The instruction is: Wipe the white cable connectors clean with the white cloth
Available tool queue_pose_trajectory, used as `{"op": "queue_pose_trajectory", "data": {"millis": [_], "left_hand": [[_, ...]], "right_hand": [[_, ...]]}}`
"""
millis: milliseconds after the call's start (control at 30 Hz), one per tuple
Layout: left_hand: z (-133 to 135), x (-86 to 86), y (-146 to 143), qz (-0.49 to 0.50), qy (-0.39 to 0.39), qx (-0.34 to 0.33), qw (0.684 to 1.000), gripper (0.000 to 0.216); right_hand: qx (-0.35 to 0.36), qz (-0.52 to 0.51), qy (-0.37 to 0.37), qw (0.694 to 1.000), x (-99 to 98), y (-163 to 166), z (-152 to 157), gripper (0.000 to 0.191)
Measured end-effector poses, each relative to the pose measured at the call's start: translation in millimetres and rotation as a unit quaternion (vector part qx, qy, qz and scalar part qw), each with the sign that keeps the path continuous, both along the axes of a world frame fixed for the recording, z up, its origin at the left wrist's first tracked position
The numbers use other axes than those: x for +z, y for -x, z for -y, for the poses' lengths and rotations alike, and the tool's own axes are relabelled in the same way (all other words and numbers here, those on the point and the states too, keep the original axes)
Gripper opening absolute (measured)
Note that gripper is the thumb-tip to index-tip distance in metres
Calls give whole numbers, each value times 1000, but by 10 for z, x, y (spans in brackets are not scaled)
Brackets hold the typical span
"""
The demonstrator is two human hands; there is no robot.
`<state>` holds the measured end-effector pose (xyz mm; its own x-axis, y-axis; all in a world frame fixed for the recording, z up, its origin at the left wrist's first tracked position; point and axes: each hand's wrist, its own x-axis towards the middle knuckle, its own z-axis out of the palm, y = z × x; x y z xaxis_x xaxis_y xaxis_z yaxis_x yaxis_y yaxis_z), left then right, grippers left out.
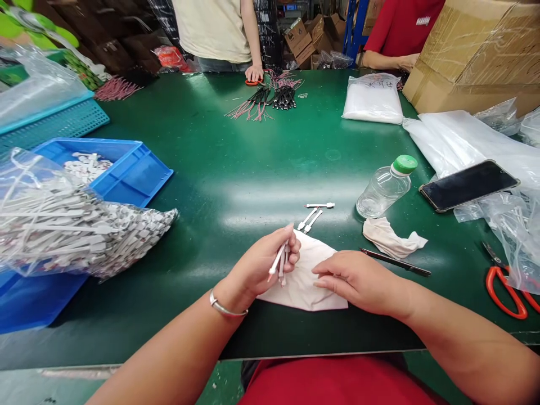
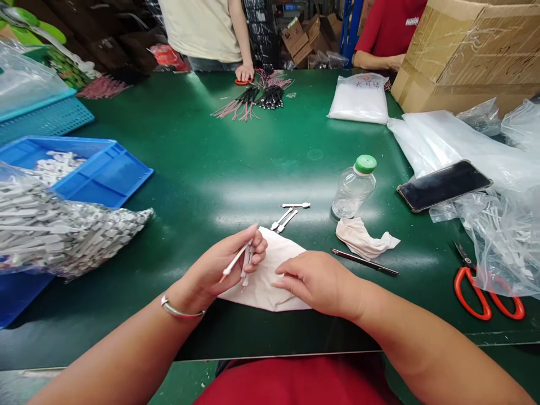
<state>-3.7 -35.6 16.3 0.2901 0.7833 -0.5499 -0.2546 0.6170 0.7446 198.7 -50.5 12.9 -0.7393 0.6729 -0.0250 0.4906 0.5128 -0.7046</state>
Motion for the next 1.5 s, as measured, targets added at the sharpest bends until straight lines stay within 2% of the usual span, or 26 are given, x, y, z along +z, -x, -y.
{"op": "queue_pose_trajectory", "data": {"millis": [67,133,200,233,267,333,400,433,500,567,700,767,900,967,1033,1133,1267,1300,1367,1433,1500], "left_hand": [[-22,11,42,-10,-1,1,1000,25],[-42,14,87,-50,-16,-30,998,26],[-58,3,109,-139,-79,-72,984,26],[-66,-10,105,-207,-135,-90,965,26],[-75,-28,89,-284,-201,-102,932,26],[-96,-78,27,-435,-329,-117,830,26],[-122,-140,-53,-542,-403,-137,724,27],[-136,-171,-91,-576,-418,-153,686,28],[-159,-223,-148,-613,-421,-183,643,27],[-176,-255,-173,-627,-417,-195,629,26],[-194,-269,-171,-624,-420,-190,632,25],[-203,-268,-173,-615,-421,-187,640,25],[-217,-257,-200,-605,-421,-187,650,24],[-202,-221,-206,-600,-427,-179,652,24],[-159,-155,-185,-593,-441,-156,656,23],[-58,-41,-85,-573,-465,-140,660,23],[41,31,78,-519,-407,-254,708,22],[52,36,97,-503,-388,-271,723,23],[70,49,96,-480,-379,-245,753,30],[97,80,52,-454,-384,-178,784,39],[134,125,-6,-398,-377,-131,826,53]], "right_hand": [[-34,13,-22,999,-24,-9,-17,25],[-55,21,-34,998,-43,-12,-36,24],[-60,22,-44,997,-62,-6,-52,23],[-64,19,-56,996,-72,0,-59,22],[-69,15,-74,995,-84,5,-67,21],[-80,5,-110,991,-110,14,-80,20],[-81,3,-126,989,-132,21,-85,19],[-76,6,-125,989,-138,25,-84,19],[-64,15,-115,991,-140,33,-76,19],[-58,24,-107,992,-128,34,-71,20],[-67,43,-113,990,-66,-76,-126,20],[-116,63,-138,982,-9,-218,-191,20],[-267,168,-219,923,144,-542,-323,24],[-306,223,-214,901,202,-632,-361,27],[-312,260,-170,898,223,-652,-380,29],[-286,283,-114,908,200,-615,-397,26],[-274,272,-113,916,181,-585,-408,24],[-272,259,-116,920,189,-581,-401,24],[-266,176,-105,942,215,-561,-368,23],[-243,26,-55,968,245,-516,-306,22],[-197,-129,23,972,268,-447,-224,21]]}}
